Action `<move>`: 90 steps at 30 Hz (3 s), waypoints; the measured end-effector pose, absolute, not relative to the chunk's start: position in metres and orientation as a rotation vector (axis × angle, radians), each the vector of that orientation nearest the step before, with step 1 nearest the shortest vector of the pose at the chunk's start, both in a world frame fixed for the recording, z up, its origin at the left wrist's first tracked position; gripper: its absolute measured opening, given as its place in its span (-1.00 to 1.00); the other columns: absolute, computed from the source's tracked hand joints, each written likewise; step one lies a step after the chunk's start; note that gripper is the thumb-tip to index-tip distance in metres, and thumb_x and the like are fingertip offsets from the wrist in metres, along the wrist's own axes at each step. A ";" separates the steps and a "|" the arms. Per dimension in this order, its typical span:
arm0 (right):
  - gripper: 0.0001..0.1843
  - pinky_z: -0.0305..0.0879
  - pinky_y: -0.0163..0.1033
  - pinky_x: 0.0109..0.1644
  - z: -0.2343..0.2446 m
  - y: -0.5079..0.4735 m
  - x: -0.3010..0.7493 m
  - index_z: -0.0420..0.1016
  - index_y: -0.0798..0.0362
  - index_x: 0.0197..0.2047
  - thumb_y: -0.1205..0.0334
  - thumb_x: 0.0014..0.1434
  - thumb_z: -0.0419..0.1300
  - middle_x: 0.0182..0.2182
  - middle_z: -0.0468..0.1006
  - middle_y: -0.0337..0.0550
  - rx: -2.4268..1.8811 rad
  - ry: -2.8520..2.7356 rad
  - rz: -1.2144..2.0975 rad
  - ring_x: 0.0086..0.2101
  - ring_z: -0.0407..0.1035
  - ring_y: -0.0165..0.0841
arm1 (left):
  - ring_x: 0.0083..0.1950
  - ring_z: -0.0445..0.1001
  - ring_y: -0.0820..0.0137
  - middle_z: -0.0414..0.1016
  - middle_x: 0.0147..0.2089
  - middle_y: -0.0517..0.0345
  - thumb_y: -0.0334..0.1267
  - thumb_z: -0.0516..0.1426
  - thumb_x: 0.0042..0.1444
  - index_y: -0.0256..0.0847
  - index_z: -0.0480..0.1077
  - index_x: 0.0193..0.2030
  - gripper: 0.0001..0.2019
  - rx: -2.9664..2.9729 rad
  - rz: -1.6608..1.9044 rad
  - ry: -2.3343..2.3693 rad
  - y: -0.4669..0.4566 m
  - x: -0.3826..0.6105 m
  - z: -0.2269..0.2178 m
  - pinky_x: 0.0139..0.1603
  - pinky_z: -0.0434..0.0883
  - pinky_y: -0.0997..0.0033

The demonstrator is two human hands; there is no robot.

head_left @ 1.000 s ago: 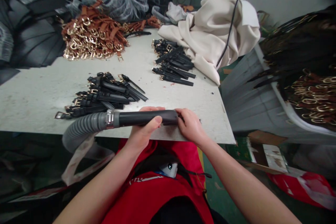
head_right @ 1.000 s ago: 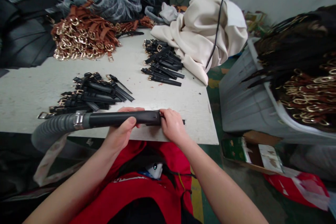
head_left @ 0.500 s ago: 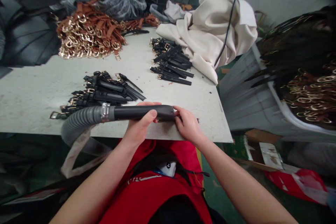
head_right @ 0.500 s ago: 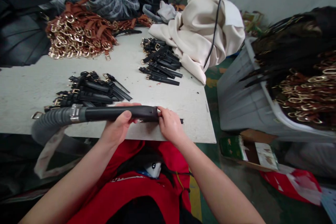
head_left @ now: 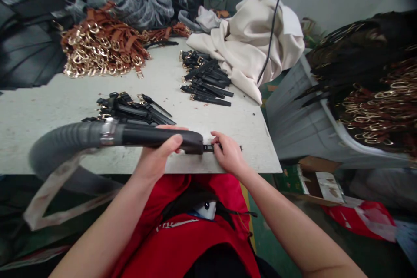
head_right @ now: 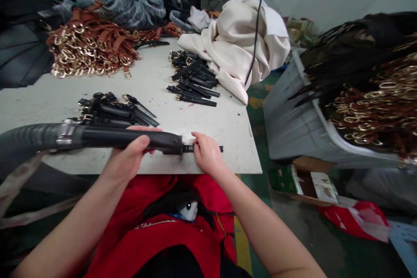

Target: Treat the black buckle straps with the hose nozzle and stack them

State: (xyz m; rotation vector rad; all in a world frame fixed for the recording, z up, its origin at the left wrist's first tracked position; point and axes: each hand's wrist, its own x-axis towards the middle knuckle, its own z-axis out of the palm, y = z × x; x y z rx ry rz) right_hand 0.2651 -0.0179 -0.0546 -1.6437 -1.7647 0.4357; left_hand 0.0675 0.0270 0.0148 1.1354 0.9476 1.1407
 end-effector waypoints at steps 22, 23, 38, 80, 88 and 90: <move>-0.81 0.23 -0.10 -0.09 -0.045 0.017 0.276 0.52 0.03 -0.22 0.26 0.28 0.08 -0.26 0.53 -0.05 -1.754 -1.997 0.255 -0.20 0.37 -0.20 | -0.08 0.54 0.26 0.63 -0.21 0.12 -0.15 0.36 -0.13 -0.14 0.50 -0.28 -0.74 1.013 1.358 0.969 0.021 0.047 0.014 0.11 0.40 0.19; -0.82 0.24 -0.11 -0.10 -0.047 0.017 0.276 0.51 0.03 -0.25 0.26 0.28 0.07 -0.28 0.53 -0.06 -1.752 -1.973 0.282 -0.21 0.37 -0.21 | -0.10 0.54 0.27 0.62 -0.22 0.13 -0.16 0.36 -0.13 -0.14 0.50 -0.28 -0.74 1.019 1.353 0.952 0.026 0.059 0.010 0.10 0.40 0.20; -0.75 0.23 -0.12 -0.09 -0.045 0.018 0.274 0.50 0.07 -0.24 0.35 0.29 -0.02 -0.27 0.53 0.00 -1.864 -1.936 0.365 -0.21 0.36 -0.19 | -0.14 0.53 0.25 0.60 -0.21 0.08 -0.14 0.34 -0.07 -0.18 0.51 -0.26 -0.75 1.309 1.147 0.912 0.035 0.091 0.007 0.05 0.42 0.19; -0.77 0.26 -0.08 0.01 -0.049 0.020 0.272 0.46 0.07 -0.13 0.37 0.20 0.04 -0.17 0.58 0.00 -1.891 -1.706 0.466 -0.12 0.41 -0.19 | -0.25 0.51 0.31 0.59 -0.20 0.05 -0.13 0.34 -0.13 -0.20 0.48 -0.27 -0.71 1.218 1.165 0.884 0.045 0.091 0.000 -0.29 0.41 0.35; -0.76 0.25 -0.09 -0.01 -0.052 0.018 0.273 0.46 0.07 -0.13 0.38 0.20 0.01 -0.20 0.58 0.00 -1.869 -1.726 0.439 -0.14 0.41 -0.19 | -0.31 0.48 0.37 0.59 -0.23 0.10 -0.17 0.34 -0.12 -0.17 0.49 -0.28 -0.74 1.200 1.191 0.898 0.041 0.098 0.002 -0.39 0.37 0.43; -0.77 0.25 -0.09 -0.03 -0.053 0.018 0.272 0.46 0.06 -0.14 0.37 0.21 0.02 -0.21 0.58 -0.02 -1.864 -1.728 0.428 -0.16 0.40 -0.20 | -0.31 0.48 0.36 0.59 -0.25 0.10 -0.16 0.34 -0.14 -0.18 0.49 -0.30 -0.74 1.165 1.158 0.903 0.043 0.096 0.002 -0.39 0.37 0.42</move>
